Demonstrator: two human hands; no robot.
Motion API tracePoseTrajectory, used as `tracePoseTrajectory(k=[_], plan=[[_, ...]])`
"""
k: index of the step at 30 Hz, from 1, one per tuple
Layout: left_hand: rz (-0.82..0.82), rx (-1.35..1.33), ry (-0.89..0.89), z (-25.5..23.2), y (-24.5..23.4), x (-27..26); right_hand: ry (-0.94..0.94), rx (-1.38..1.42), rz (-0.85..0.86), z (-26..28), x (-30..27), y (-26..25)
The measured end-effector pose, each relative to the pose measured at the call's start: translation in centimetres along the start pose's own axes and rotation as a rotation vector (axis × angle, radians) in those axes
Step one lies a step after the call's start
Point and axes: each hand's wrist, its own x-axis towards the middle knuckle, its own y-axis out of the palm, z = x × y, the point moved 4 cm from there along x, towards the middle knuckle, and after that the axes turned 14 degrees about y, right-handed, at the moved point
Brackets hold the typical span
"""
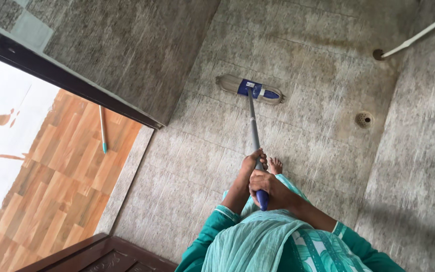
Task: The person cleans the tiled floor of a bathroom by using a floor squeegee to push water toward a drain.
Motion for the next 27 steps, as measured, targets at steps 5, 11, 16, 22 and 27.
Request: tracePoseTrajectory(k=[5,11,16,22,27], plan=[[-0.046,-0.073,0.048,0.7,2.7,3.8,-0.011,0.107,0.086,-5.9,0.1,-2.2],[-0.068,-0.054,0.084,-1.7,11.7,16.8,-0.12,0.043,-0.025,-17.4,3.5,-10.7],[-0.081,-0.136,0.1,-4.2,17.1,23.6,-0.031,0.015,-0.018,-19.5,7.2,-18.5],[-0.082,-0.386,0.066,1.5,20.2,21.1,0.012,0.108,0.11,-16.7,5.7,-24.1],[-0.132,-0.231,0.084,1.3,22.1,23.2,-0.123,0.118,0.047,-19.7,5.9,-25.7]])
